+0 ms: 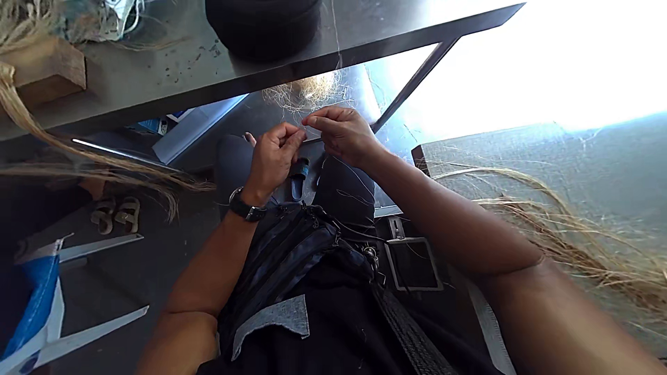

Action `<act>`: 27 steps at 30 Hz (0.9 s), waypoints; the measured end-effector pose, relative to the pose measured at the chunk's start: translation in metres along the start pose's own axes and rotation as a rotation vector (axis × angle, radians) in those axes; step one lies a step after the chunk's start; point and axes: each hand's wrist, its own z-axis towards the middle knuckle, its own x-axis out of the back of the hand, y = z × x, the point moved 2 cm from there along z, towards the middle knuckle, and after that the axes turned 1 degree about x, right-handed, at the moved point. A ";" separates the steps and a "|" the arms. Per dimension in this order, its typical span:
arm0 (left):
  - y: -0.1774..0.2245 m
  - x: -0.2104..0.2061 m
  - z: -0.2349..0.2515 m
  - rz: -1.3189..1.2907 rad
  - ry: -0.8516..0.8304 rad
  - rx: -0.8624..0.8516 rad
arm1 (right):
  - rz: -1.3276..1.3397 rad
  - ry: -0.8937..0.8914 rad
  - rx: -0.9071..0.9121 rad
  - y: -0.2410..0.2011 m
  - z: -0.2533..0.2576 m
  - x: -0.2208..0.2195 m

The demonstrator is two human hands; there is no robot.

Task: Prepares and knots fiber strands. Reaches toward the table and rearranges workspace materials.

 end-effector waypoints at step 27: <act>-0.013 0.088 -0.052 0.265 0.015 -0.016 | -0.177 0.192 0.222 -0.022 0.015 0.038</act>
